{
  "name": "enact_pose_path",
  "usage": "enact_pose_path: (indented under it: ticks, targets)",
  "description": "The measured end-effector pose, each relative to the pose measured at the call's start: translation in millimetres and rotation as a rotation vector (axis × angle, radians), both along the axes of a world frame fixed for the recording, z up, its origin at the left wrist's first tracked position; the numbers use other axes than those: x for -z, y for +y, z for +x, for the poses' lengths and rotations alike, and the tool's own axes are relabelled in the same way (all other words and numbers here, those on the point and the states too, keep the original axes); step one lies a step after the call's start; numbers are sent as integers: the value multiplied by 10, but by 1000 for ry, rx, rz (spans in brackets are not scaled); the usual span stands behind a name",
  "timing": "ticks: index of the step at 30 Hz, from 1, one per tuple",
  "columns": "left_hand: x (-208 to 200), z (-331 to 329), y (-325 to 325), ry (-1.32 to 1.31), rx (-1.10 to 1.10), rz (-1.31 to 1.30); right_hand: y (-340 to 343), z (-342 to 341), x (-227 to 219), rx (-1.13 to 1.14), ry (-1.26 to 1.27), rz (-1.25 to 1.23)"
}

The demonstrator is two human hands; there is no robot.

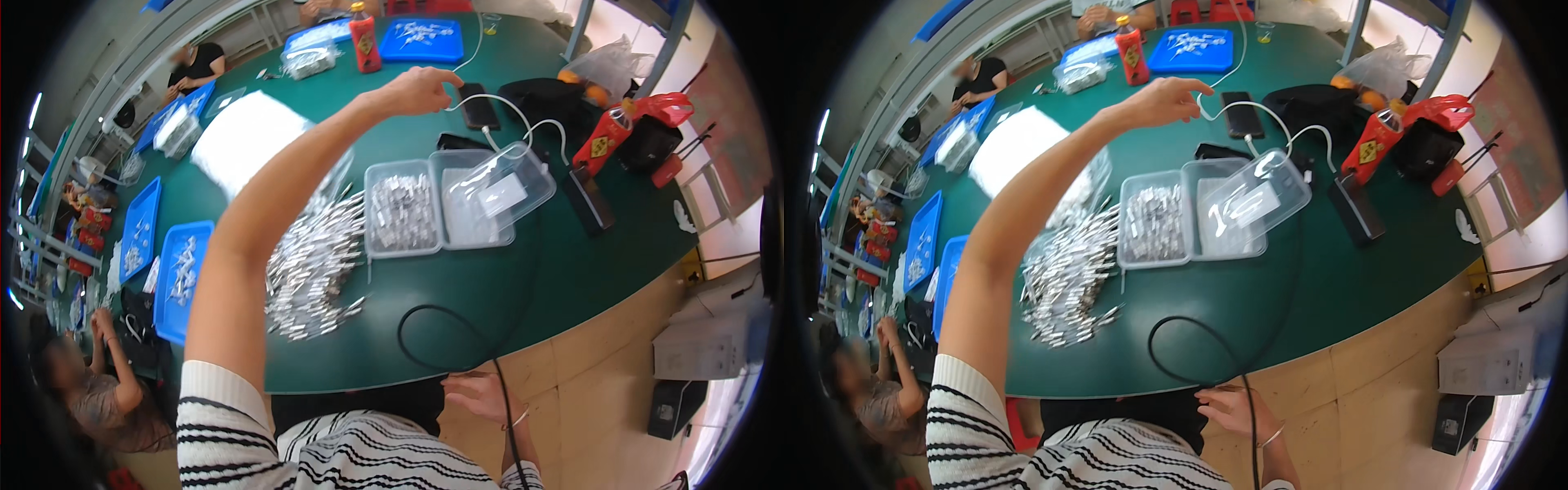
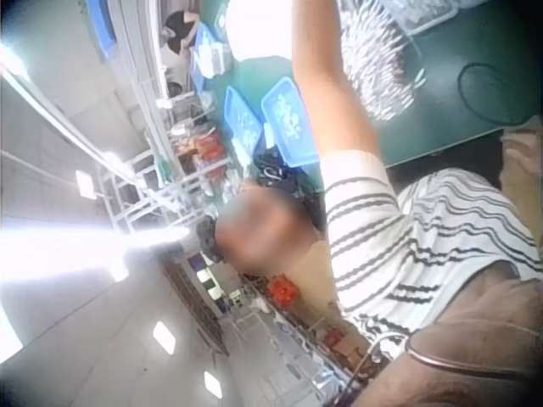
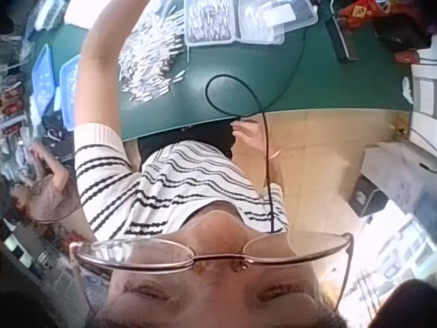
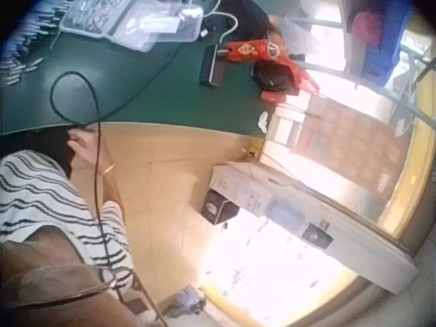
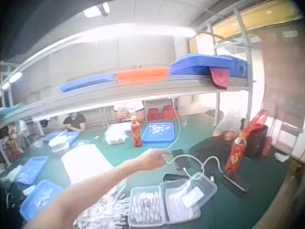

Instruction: The person repeatedly picks up small white plastic caps and metal rods from a green table, inserts the caps onto the rods, and places the assembled units into a blue tray. The process is continuous and repetitive throughout the clip.

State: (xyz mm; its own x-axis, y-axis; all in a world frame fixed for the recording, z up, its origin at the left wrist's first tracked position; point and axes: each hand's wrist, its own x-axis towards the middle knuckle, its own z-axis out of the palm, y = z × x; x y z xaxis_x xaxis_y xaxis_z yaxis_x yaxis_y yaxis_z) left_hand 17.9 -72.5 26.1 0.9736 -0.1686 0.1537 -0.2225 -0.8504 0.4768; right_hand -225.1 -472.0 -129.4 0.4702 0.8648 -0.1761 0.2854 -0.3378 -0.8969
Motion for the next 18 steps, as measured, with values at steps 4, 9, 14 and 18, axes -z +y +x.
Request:
enact_pose_path:
  ticks: [4,9,14,18]
  targets:
    - [157,-1321,300,-49,-10,-237,418,-399,-175,-186,207,160]
    - [454,-3331,553,-138,-411,-483,1078,-600,-410,146,220,251]
    - [901,-4666,477,-237,-691,-335,1608,-354,-402,339,-550,330]
    - [1073,-5036,400,-269,-699,-358,1898,-163,-372,204,-883,249]
